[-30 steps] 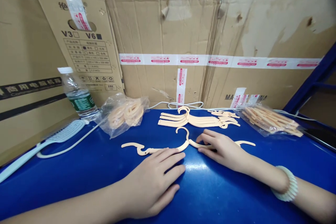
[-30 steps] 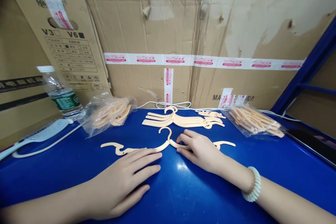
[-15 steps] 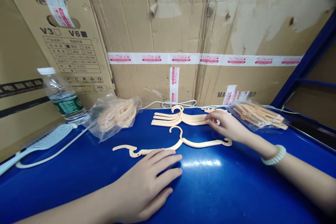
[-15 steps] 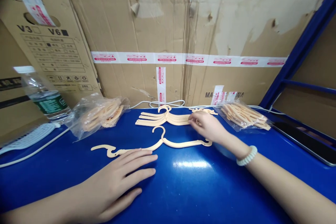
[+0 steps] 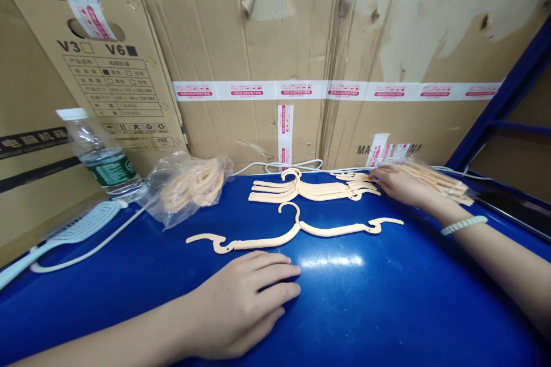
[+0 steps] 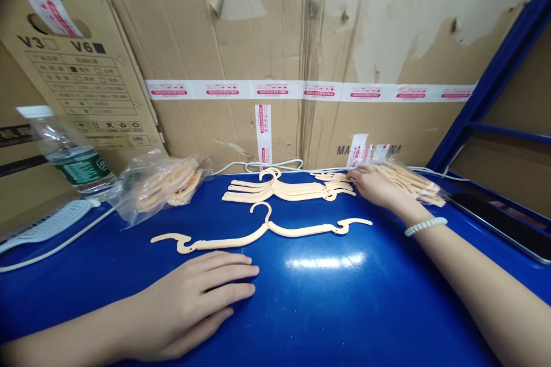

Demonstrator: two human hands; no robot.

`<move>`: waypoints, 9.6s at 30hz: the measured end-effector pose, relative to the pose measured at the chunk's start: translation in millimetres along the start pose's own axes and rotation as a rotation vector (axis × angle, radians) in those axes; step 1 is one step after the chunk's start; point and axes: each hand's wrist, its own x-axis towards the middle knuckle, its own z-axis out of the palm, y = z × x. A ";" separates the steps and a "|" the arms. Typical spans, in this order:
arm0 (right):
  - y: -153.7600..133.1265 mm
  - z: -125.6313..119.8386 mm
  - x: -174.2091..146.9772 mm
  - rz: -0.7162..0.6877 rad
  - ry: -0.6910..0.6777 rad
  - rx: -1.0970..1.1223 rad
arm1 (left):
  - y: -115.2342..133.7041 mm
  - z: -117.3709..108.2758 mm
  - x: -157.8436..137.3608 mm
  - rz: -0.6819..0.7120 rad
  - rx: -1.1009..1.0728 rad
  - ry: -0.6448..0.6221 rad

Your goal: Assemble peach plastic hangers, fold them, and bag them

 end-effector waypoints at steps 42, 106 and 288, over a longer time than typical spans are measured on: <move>-65.9 -39.6 5.2 -0.012 0.424 0.765 | -6.0 4.0 -2.0 -0.043 -0.248 0.096; -116.6 -31.2 -9.1 -0.240 0.428 0.660 | -58.7 -26.5 -2.2 -0.701 -1.208 0.994; -13.5 -34.1 -4.6 0.314 0.032 0.059 | 9.5 13.6 -8.9 -0.319 -0.107 0.011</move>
